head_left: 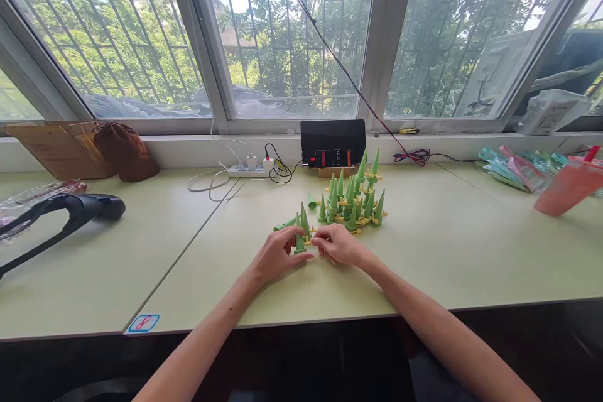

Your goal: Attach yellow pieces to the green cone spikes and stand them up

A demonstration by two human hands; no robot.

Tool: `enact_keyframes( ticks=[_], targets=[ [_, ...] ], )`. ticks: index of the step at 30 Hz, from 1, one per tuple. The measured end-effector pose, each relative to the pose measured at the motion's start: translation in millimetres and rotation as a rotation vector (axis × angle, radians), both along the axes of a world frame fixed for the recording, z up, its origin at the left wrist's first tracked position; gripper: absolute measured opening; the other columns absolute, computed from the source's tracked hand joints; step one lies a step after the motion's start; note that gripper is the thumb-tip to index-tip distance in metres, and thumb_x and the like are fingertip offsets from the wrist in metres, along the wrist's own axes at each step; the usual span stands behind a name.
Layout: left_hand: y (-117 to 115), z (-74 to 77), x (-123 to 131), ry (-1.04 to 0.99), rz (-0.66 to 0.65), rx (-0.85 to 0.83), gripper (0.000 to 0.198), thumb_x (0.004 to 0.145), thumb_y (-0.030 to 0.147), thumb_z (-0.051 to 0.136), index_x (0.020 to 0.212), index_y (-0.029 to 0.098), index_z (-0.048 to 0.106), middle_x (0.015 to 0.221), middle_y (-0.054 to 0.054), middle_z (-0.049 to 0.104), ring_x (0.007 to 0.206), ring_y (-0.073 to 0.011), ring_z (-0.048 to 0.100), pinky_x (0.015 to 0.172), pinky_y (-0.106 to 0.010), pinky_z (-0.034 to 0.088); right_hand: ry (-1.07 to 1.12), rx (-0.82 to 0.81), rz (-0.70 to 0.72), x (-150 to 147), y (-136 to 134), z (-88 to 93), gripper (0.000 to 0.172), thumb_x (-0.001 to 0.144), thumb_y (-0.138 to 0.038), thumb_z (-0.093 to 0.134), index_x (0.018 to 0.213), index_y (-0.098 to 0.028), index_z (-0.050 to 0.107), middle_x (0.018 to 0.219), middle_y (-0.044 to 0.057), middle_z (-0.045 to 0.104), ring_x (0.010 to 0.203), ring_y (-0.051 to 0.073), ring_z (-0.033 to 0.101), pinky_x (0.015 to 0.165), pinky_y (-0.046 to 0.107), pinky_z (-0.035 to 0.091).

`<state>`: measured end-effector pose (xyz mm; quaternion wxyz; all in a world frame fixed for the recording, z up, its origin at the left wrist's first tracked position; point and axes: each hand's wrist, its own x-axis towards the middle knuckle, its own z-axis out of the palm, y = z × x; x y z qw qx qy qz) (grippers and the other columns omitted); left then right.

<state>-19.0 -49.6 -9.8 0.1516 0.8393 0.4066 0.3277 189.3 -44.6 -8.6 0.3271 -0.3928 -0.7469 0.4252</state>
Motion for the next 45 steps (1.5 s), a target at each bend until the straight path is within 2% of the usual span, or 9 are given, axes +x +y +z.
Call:
enact_keyframes(
  ticks=[9, 15, 20, 25, 33, 35, 39, 42, 45],
  targets=[
    [-1, 2.7, 2, -0.019, -0.004, -0.017, 0.038, 0.076, 0.047, 0.072, 0.098, 0.019, 0.06, 0.067, 0.006, 0.048, 0.05, -0.0063, 0.038, 0.051, -0.021, 0.036, 0.029, 0.009, 0.0, 0, 0, -0.7, 0.027, 0.088, -0.031, 0.055, 0.065, -0.018, 0.053, 0.053, -0.004, 0.054, 0.035, 0.009, 0.049, 0.039, 0.021, 0.037],
    [-2, 3.1, 3, -0.038, 0.0, -0.023, 0.037, 0.076, 0.046, 0.073, 0.098, 0.018, 0.061, 0.065, 0.006, 0.047, 0.05, -0.0061, 0.037, 0.05, -0.02, 0.035, 0.082, -0.018, 0.0, -1, -3, 2.9, 0.017, 0.084, -0.028, 0.061, 0.073, -0.02, 0.051, 0.049, -0.006, 0.052, 0.037, 0.011, 0.052, 0.038, 0.021, 0.036],
    [-1, 2.5, 2, -0.037, -0.001, -0.006, 0.036, 0.076, 0.045, 0.072, 0.098, 0.018, 0.061, 0.063, 0.007, 0.046, 0.05, -0.0061, 0.036, 0.049, -0.02, 0.034, 0.092, -0.019, 0.033, 1, -2, 1.2, 0.017, 0.084, -0.03, 0.063, 0.076, -0.02, 0.051, 0.05, -0.007, 0.053, 0.038, 0.012, 0.053, 0.04, 0.022, 0.038],
    [-1, 1.6, 1, -0.028, -0.007, 0.01, 0.037, 0.077, 0.046, 0.072, 0.099, 0.018, 0.061, 0.065, 0.007, 0.047, 0.05, -0.006, 0.037, 0.05, -0.02, 0.036, 0.024, 0.011, 0.018, 0, -1, 1.7, 0.017, 0.088, -0.028, 0.057, 0.074, -0.019, 0.053, 0.06, -0.004, 0.058, 0.038, 0.01, 0.051, 0.041, 0.022, 0.038],
    [0, 0.3, 0, -0.022, -0.01, 0.019, 0.039, 0.076, 0.046, 0.073, 0.1, 0.019, 0.06, 0.067, 0.006, 0.048, 0.051, -0.006, 0.038, 0.051, -0.02, 0.036, -0.132, 0.142, -0.029, -2, -4, 10.4, 0.038, 0.094, -0.026, 0.049, 0.057, -0.017, 0.052, 0.047, -0.003, 0.051, 0.046, 0.009, 0.046, 0.056, 0.023, 0.039],
    [0, 0.6, 0, -0.02, -0.008, 0.018, 0.038, 0.076, 0.046, 0.073, 0.1, 0.019, 0.06, 0.067, 0.006, 0.047, 0.051, -0.006, 0.038, 0.051, -0.02, 0.036, -0.129, 0.141, -0.036, -1, -4, 10.4, 0.034, 0.094, -0.028, 0.05, 0.062, -0.017, 0.055, 0.053, -0.002, 0.057, 0.049, 0.01, 0.049, 0.056, 0.023, 0.039],
    [0, 0.7, 1, -0.016, -0.002, 0.019, 0.035, 0.077, 0.044, 0.072, 0.099, 0.019, 0.061, 0.066, 0.007, 0.047, 0.051, -0.006, 0.037, 0.051, -0.02, 0.036, -0.105, 0.126, -0.044, -1, -5, 11.3, 0.014, 0.086, -0.03, 0.063, 0.08, -0.017, 0.061, 0.067, 0.0, 0.064, 0.054, 0.012, 0.054, 0.055, 0.023, 0.04],
    [0, 0.3, 1, -0.017, -0.001, 0.018, 0.036, 0.077, 0.043, 0.072, 0.1, 0.019, 0.06, 0.066, 0.007, 0.047, 0.051, -0.0061, 0.037, 0.051, -0.02, 0.036, -0.101, 0.122, -0.036, -1, -5, 11.1, 0.012, 0.085, -0.026, 0.063, 0.079, -0.017, 0.061, 0.069, 0.0, 0.065, 0.054, 0.011, 0.055, 0.054, 0.023, 0.039],
    [0, 0.4, 1, -0.016, -0.006, 0.021, 0.037, 0.077, 0.045, 0.072, 0.1, 0.019, 0.06, 0.067, 0.006, 0.047, 0.051, -0.0061, 0.037, 0.051, -0.02, 0.036, -0.123, 0.148, -0.028, -2, -4, 7.9, 0.021, 0.089, -0.024, 0.057, 0.069, -0.017, 0.059, 0.062, -0.001, 0.063, 0.053, 0.011, 0.053, 0.056, 0.023, 0.04]
  ],
)
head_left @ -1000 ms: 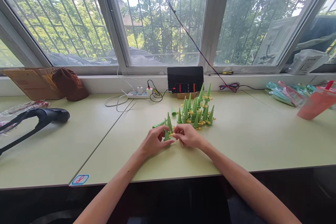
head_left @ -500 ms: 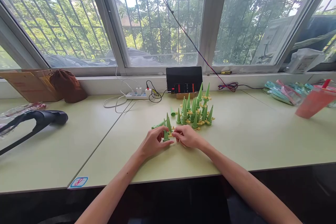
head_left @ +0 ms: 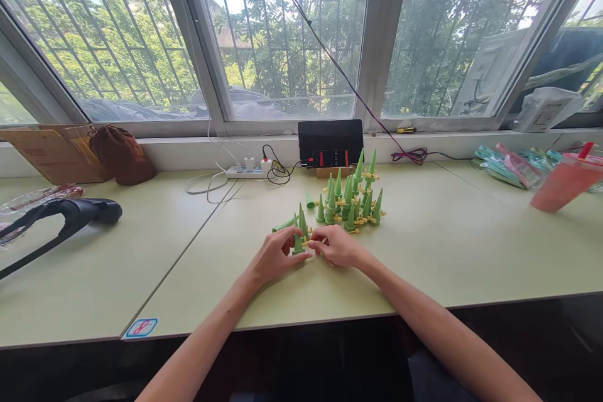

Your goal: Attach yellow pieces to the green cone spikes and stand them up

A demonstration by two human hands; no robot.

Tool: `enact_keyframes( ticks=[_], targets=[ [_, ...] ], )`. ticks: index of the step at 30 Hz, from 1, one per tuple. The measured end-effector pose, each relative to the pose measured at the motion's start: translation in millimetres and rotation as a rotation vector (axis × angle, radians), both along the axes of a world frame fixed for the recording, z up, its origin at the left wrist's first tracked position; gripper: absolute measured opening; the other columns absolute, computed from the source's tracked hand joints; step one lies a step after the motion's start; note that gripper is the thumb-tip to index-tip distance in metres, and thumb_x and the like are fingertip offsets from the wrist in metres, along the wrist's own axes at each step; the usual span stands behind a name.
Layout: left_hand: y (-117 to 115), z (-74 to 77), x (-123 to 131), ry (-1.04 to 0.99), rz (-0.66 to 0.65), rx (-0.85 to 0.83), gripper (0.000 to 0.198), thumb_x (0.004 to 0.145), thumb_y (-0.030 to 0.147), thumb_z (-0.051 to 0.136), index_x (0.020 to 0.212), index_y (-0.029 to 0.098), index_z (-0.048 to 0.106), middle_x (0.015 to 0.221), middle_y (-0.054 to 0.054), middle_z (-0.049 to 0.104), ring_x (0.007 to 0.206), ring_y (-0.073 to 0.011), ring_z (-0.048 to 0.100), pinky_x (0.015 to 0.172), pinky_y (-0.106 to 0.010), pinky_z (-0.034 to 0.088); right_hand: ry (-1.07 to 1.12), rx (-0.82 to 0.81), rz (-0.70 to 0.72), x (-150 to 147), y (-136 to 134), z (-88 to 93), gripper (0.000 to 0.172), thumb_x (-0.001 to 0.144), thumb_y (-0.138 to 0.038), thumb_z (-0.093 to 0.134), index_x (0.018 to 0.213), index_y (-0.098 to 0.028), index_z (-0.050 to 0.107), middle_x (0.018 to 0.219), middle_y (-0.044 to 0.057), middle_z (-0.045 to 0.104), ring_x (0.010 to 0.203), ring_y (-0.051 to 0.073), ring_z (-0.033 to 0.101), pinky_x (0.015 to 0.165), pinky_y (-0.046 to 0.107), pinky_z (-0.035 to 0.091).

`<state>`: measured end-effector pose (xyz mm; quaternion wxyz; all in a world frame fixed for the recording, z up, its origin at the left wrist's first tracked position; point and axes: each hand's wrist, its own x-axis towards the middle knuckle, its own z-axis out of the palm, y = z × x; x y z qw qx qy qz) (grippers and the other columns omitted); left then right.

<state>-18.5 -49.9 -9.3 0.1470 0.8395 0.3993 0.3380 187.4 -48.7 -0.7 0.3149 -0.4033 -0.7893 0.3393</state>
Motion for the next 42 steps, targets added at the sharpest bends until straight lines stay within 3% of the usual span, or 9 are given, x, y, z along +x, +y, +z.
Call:
enact_keyframes(
  ticks=[4, 9, 12, 18, 23, 26, 32, 37, 42],
  targets=[
    [-0.7, 1.0, 0.2, 0.008, 0.002, -0.003, 0.036, 0.076, 0.044, 0.073, 0.098, 0.019, 0.06, 0.067, 0.006, 0.047, 0.052, -0.0064, 0.038, 0.051, -0.02, 0.037, -0.038, 0.023, 0.007, -0.2, 2.2, -3.5, 0.04, 0.095, -0.029, 0.047, 0.057, -0.016, 0.054, 0.054, 0.0, 0.061, 0.051, 0.01, 0.05, 0.057, 0.023, 0.039],
    [-1.1, 1.0, 0.1, 0.013, 0.007, -0.011, 0.034, 0.077, 0.043, 0.072, 0.099, 0.02, 0.06, 0.067, 0.006, 0.047, 0.052, -0.0067, 0.038, 0.052, -0.021, 0.037, -0.004, 0.008, -0.011, 0.6, 1.9, -2.0, 0.015, 0.086, -0.033, 0.062, 0.083, -0.018, 0.061, 0.065, 0.0, 0.066, 0.058, 0.012, 0.057, 0.056, 0.022, 0.04],
    [-1.3, 0.9, 0.1, 0.011, 0.003, -0.008, 0.036, 0.078, 0.045, 0.072, 0.1, 0.02, 0.06, 0.067, 0.006, 0.047, 0.052, -0.007, 0.038, 0.052, -0.021, 0.037, 0.001, 0.001, 0.011, 0.5, 1.7, -2.5, 0.01, 0.085, -0.028, 0.063, 0.083, -0.018, 0.06, 0.066, 0.0, 0.067, 0.06, 0.012, 0.058, 0.058, 0.022, 0.041],
    [-1.8, 2.3, 0.8, 0.014, 0.002, -0.005, 0.036, 0.077, 0.045, 0.072, 0.098, 0.019, 0.059, 0.067, 0.006, 0.048, 0.052, -0.0069, 0.038, 0.052, -0.021, 0.037, -0.038, 0.039, 0.013, 0.0, 3.5, -5.2, 0.038, 0.096, -0.031, 0.046, 0.061, -0.017, 0.053, 0.054, 0.0, 0.062, 0.053, 0.011, 0.053, 0.06, 0.023, 0.04],
    [-2.3, 3.1, 1.4, 0.016, 0.012, -0.009, 0.035, 0.077, 0.046, 0.071, 0.098, 0.019, 0.06, 0.067, 0.006, 0.048, 0.052, -0.0069, 0.038, 0.052, -0.021, 0.037, -0.02, -0.009, 0.006, 1.2, 2.0, -2.6, 0.015, 0.088, -0.033, 0.06, 0.084, -0.018, 0.058, 0.061, -0.001, 0.065, 0.057, 0.013, 0.058, 0.057, 0.022, 0.04],
    [-2.5, 3.1, 1.4, 0.016, 0.008, -0.008, 0.036, 0.078, 0.045, 0.071, 0.1, 0.02, 0.06, 0.067, 0.006, 0.047, 0.052, -0.0071, 0.037, 0.052, -0.021, 0.037, -0.01, -0.027, 0.027, 1.3, 1.2, -2.5, 0.011, 0.087, -0.03, 0.061, 0.085, -0.019, 0.057, 0.061, -0.002, 0.065, 0.058, 0.013, 0.059, 0.058, 0.023, 0.042],
    [-2.4, 2.5, 1.2, 0.013, 0.002, 0.007, 0.035, 0.076, 0.044, 0.072, 0.098, 0.019, 0.06, 0.067, 0.006, 0.047, 0.052, -0.0069, 0.037, 0.052, -0.021, 0.036, -0.043, 0.008, 0.021, 0.4, 2.4, -3.1, 0.035, 0.095, -0.032, 0.046, 0.064, -0.018, 0.053, 0.052, -0.001, 0.06, 0.053, 0.011, 0.053, 0.059, 0.023, 0.041],
    [-2.2, 1.7, 1.5, 0.006, 0.001, -0.006, 0.036, 0.077, 0.045, 0.072, 0.1, 0.02, 0.06, 0.067, 0.006, 0.047, 0.052, -0.0067, 0.038, 0.052, -0.021, 0.037, -0.03, -0.024, 0.011, 1.7, 1.1, -1.7, 0.014, 0.087, -0.032, 0.06, 0.087, -0.019, 0.058, 0.059, -0.002, 0.063, 0.056, 0.013, 0.057, 0.057, 0.023, 0.041],
    [-1.8, 1.1, 1.4, 0.002, 0.003, 0.003, 0.035, 0.077, 0.044, 0.072, 0.1, 0.02, 0.061, 0.067, 0.006, 0.048, 0.051, -0.0067, 0.038, 0.051, -0.021, 0.037, -0.028, -0.026, 0.035, 1.4, -0.1, -0.8, 0.013, 0.09, -0.028, 0.056, 0.081, -0.018, 0.058, 0.056, -0.003, 0.061, 0.054, 0.012, 0.055, 0.059, 0.023, 0.041]
  ],
)
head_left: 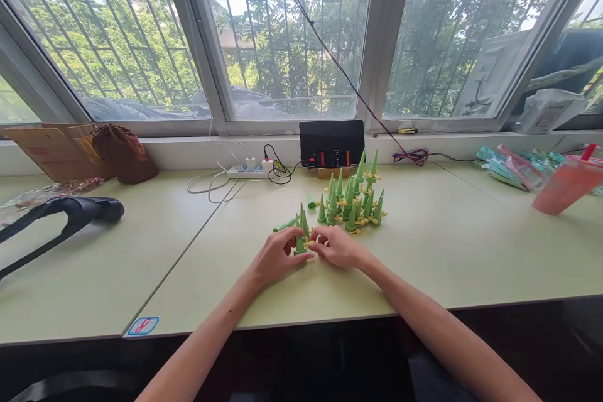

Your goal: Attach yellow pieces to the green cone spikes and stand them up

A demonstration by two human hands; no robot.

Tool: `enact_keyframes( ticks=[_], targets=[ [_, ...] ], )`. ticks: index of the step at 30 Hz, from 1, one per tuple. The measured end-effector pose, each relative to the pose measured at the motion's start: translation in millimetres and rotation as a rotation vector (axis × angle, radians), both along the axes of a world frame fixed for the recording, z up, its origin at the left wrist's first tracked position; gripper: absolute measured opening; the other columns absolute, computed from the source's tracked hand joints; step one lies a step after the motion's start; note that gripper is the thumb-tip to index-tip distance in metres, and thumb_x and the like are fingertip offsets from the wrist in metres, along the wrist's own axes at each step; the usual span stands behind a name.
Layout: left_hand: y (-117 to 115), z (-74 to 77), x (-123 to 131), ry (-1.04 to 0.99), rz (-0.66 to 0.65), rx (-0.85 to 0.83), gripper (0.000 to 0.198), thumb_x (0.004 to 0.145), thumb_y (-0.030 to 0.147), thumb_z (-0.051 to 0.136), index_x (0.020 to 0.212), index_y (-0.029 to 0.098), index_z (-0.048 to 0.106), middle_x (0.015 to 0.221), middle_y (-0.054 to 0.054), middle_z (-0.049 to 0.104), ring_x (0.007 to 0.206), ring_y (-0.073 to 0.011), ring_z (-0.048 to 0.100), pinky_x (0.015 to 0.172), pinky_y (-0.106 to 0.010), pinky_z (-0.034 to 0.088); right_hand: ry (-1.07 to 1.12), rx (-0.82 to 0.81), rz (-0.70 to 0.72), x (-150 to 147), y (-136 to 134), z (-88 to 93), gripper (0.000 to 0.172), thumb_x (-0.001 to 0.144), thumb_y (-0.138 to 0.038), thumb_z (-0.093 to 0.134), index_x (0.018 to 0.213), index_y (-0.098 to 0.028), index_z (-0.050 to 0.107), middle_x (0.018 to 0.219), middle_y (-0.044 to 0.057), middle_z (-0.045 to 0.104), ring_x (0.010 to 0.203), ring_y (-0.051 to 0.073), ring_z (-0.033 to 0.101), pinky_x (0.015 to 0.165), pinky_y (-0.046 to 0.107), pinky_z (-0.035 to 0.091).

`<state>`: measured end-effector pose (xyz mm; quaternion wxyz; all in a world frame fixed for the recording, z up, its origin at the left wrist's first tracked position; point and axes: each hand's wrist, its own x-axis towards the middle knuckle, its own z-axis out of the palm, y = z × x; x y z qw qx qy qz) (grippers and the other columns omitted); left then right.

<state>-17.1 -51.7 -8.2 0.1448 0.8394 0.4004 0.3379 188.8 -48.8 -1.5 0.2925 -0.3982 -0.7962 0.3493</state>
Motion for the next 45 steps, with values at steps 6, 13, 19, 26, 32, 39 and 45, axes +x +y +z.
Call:
enact_keyframes(
  ticks=[6, 13, 19, 26, 32, 39, 45],
  targets=[
    [0, 1.3, 0, -0.004, 0.003, 0.002, 0.036, 0.076, 0.045, 0.072, 0.098, 0.019, 0.061, 0.067, 0.006, 0.048, 0.052, -0.0069, 0.038, 0.052, -0.021, 0.037, -0.027, 0.038, -0.02, -1, 1, 0.3, 0.022, 0.092, -0.032, 0.053, 0.076, -0.018, 0.059, 0.055, -0.002, 0.061, 0.054, 0.012, 0.055, 0.059, 0.023, 0.04],
    [0, 0.9, 1, -0.008, -0.001, 0.006, 0.036, 0.077, 0.045, 0.071, 0.1, 0.02, 0.062, 0.066, 0.006, 0.048, 0.051, -0.0067, 0.038, 0.051, -0.021, 0.037, 0.004, 0.04, -0.009, -1, 2, -2.5, 0.008, 0.087, -0.025, 0.059, 0.082, -0.019, 0.058, 0.061, -0.002, 0.063, 0.058, 0.013, 0.057, 0.06, 0.023, 0.041],
    [-1, 1.6, 1, 0.005, -0.004, 0.0, 0.036, 0.076, 0.045, 0.072, 0.099, 0.019, 0.061, 0.067, 0.006, 0.048, 0.052, -0.0069, 0.038, 0.051, -0.021, 0.036, 0.01, 0.073, 0.012, -2, 3, -4.4, 0.034, 0.093, -0.022, 0.048, 0.059, -0.018, 0.05, 0.054, -0.002, 0.059, 0.054, 0.011, 0.052, 0.061, 0.022, 0.04],
    [-2, 2.4, 2, -0.021, 0.004, -0.004, 0.034, 0.077, 0.042, 0.072, 0.1, 0.019, 0.062, 0.065, 0.005, 0.048, 0.052, -0.0071, 0.037, 0.051, -0.021, 0.036, -0.022, 0.081, -0.035, -1, 2, -2.5, 0.012, 0.087, -0.03, 0.061, 0.086, -0.018, 0.062, 0.064, -0.001, 0.065, 0.061, 0.014, 0.057, 0.059, 0.023, 0.041],
    [-2, 2.8, 2, 0.001, -0.002, -0.015, 0.032, 0.078, 0.042, 0.07, 0.099, 0.02, 0.061, 0.069, 0.005, 0.05, 0.053, -0.0077, 0.039, 0.053, -0.021, 0.037, 0.003, 0.077, -0.021, -1, 2, -2.9, 0.007, 0.087, -0.023, 0.06, 0.082, -0.018, 0.059, 0.065, -0.002, 0.064, 0.062, 0.013, 0.058, 0.063, 0.024, 0.042],
    [-1, 1.5, 1, 0.032, -0.015, -0.028, 0.038, 0.079, 0.04, 0.07, 0.111, 0.021, 0.06, 0.071, 0.005, 0.05, 0.052, -0.0075, 0.037, 0.052, -0.022, 0.035, 0.076, 0.04, 0.011, -2, 2, -7.9, 0.007, 0.087, -0.023, 0.058, 0.083, -0.019, 0.059, 0.068, -0.002, 0.062, 0.061, 0.012, 0.056, 0.062, 0.024, 0.043],
    [0, 0.2, 1, 0.077, -0.029, -0.009, 0.029, 0.08, 0.04, 0.069, 0.102, 0.021, 0.066, 0.068, 0.004, 0.05, 0.052, -0.0082, 0.039, 0.052, -0.022, 0.034, 0.081, 0.071, 0.014, -3, 4, -10.1, 0.012, 0.087, -0.024, 0.057, 0.077, -0.017, 0.06, 0.068, -0.002, 0.06, 0.062, 0.012, 0.053, 0.06, 0.023, 0.04]
  ],
)
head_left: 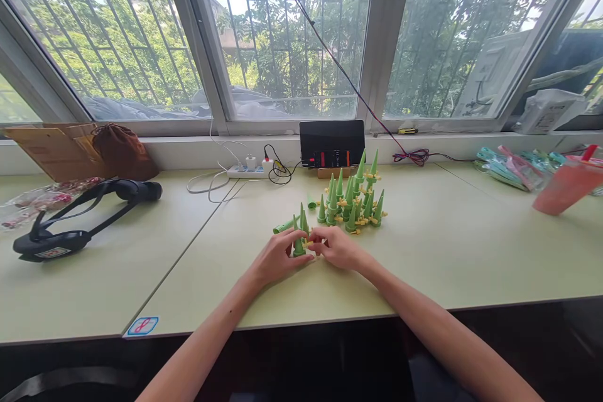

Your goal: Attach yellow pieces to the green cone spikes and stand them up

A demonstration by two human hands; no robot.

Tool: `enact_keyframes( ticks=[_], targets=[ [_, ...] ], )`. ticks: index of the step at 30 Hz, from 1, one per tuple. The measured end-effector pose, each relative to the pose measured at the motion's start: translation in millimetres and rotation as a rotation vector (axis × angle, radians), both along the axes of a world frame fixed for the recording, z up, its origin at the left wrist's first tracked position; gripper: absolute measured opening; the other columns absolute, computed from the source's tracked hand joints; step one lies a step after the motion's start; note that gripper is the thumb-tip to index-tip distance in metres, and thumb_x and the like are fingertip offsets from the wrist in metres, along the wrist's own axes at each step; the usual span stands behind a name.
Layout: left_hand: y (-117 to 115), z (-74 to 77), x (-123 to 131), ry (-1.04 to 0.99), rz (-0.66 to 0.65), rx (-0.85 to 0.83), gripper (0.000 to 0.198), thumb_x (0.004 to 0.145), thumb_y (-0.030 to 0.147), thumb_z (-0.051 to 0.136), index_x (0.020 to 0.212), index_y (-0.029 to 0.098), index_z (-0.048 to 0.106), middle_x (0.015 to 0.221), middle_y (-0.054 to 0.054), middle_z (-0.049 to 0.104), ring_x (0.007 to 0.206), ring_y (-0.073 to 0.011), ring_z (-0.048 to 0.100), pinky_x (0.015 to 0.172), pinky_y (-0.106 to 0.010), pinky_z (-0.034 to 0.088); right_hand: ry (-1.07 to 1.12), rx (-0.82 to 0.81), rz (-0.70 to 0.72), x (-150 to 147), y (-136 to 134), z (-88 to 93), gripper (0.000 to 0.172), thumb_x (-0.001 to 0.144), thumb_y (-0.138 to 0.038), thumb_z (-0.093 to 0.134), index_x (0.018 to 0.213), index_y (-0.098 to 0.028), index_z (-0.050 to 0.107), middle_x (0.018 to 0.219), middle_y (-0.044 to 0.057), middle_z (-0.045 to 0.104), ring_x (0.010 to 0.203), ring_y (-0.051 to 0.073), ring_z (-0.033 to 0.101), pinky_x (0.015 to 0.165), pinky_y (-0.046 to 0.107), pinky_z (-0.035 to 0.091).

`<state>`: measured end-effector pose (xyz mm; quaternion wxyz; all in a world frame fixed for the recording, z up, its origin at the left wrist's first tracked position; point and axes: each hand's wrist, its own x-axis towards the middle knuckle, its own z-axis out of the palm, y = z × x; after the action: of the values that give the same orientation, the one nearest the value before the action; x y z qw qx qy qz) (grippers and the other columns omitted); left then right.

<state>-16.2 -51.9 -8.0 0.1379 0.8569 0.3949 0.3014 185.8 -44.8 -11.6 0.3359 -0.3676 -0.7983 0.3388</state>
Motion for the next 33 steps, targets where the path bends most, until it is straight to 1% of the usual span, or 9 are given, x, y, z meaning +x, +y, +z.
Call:
enact_keyframes(
  ticks=[4, 8, 10, 13, 15, 17, 28, 31, 33],
  targets=[
    [0.4, -1.1, -0.1, 0.008, -0.005, 0.012, 0.029, 0.079, 0.041, 0.069, 0.099, 0.019, 0.064, 0.068, 0.004, 0.049, 0.054, -0.0088, 0.04, 0.053, -0.022, 0.035, -0.032, 0.075, 0.001, -1.7, 0.1, 1.6, 0.027, 0.089, -0.021, 0.052, 0.063, -0.017, 0.052, 0.057, -0.003, 0.054, 0.057, 0.01, 0.046, 0.059, 0.023, 0.035],
    [-0.5, -0.6, -0.3, 0.014, -0.006, 0.003, 0.027, 0.081, 0.04, 0.068, 0.099, 0.02, 0.063, 0.07, 0.004, 0.048, 0.055, -0.0087, 0.04, 0.054, -0.022, 0.035, -0.06, 0.066, 0.006, -2.9, -1.0, 2.9, 0.036, 0.092, -0.02, 0.046, 0.057, -0.017, 0.045, 0.051, -0.004, 0.048, 0.052, 0.009, 0.041, 0.056, 0.023, 0.032],
    [-0.9, -0.1, -0.4, 0.021, -0.003, -0.004, 0.027, 0.081, 0.039, 0.068, 0.1, 0.02, 0.063, 0.07, 0.004, 0.047, 0.055, -0.0087, 0.04, 0.055, -0.022, 0.035, -0.058, 0.064, -0.008, -2.7, -1.7, 3.8, 0.034, 0.092, -0.022, 0.047, 0.058, -0.017, 0.048, 0.052, -0.003, 0.05, 0.052, 0.009, 0.042, 0.056, 0.023, 0.033],
    [-0.8, 0.0, -0.6, 0.028, 0.004, -0.005, 0.027, 0.081, 0.039, 0.068, 0.1, 0.02, 0.063, 0.069, 0.004, 0.047, 0.056, -0.0087, 0.04, 0.056, -0.023, 0.035, -0.027, 0.032, -0.035, -1.4, -2.5, 5.0, 0.019, 0.088, -0.027, 0.057, 0.072, -0.017, 0.057, 0.065, -0.001, 0.059, 0.058, 0.01, 0.049, 0.057, 0.022, 0.037],
    [-0.5, -0.2, -0.5, 0.028, 0.007, -0.006, 0.027, 0.081, 0.039, 0.068, 0.099, 0.02, 0.063, 0.069, 0.004, 0.046, 0.056, -0.0087, 0.04, 0.056, -0.023, 0.035, -0.003, 0.006, -0.033, -0.3, -2.6, 5.0, 0.012, 0.084, -0.027, 0.062, 0.08, -0.017, 0.059, 0.074, 0.0, 0.062, 0.061, 0.011, 0.052, 0.059, 0.022, 0.04],
    [-0.3, -0.3, -0.3, 0.026, 0.004, -0.008, 0.028, 0.081, 0.041, 0.069, 0.099, 0.019, 0.063, 0.068, 0.005, 0.046, 0.056, -0.0087, 0.04, 0.056, -0.023, 0.035, 0.009, 0.003, -0.025, 0.5, -2.5, 4.2, 0.01, 0.084, -0.026, 0.061, 0.079, -0.018, 0.057, 0.077, 0.0, 0.062, 0.063, 0.011, 0.052, 0.06, 0.022, 0.041],
    [-0.3, -1.6, -0.1, -0.009, -0.02, -0.012, 0.03, 0.079, 0.041, 0.071, 0.098, 0.019, 0.063, 0.071, 0.004, 0.047, 0.055, -0.0078, 0.038, 0.054, -0.022, 0.035, -0.072, 0.147, -0.003, -1.9, 1.5, -3.0, 0.029, 0.09, -0.02, 0.049, 0.062, -0.017, 0.048, 0.055, -0.005, 0.042, 0.056, 0.009, 0.036, 0.056, 0.023, 0.027],
    [-0.3, -1.6, 0.1, -0.014, -0.022, -0.019, 0.03, 0.08, 0.04, 0.071, 0.099, 0.019, 0.063, 0.072, 0.004, 0.048, 0.055, -0.0076, 0.039, 0.054, -0.022, 0.035, -0.08, 0.151, -0.004, -2.3, 1.9, -3.1, 0.033, 0.091, -0.021, 0.047, 0.059, -0.017, 0.046, 0.053, -0.005, 0.04, 0.055, 0.009, 0.036, 0.056, 0.023, 0.027],
    [-0.5, -0.9, 0.1, -0.013, -0.018, -0.018, 0.029, 0.079, 0.039, 0.071, 0.099, 0.019, 0.063, 0.072, 0.004, 0.048, 0.055, -0.0076, 0.039, 0.054, -0.022, 0.035, -0.07, 0.139, -0.016, -2.1, 1.0, -1.2, 0.032, 0.091, -0.022, 0.048, 0.06, -0.017, 0.048, 0.054, -0.004, 0.043, 0.055, 0.009, 0.037, 0.056, 0.023, 0.028]
  ],
)
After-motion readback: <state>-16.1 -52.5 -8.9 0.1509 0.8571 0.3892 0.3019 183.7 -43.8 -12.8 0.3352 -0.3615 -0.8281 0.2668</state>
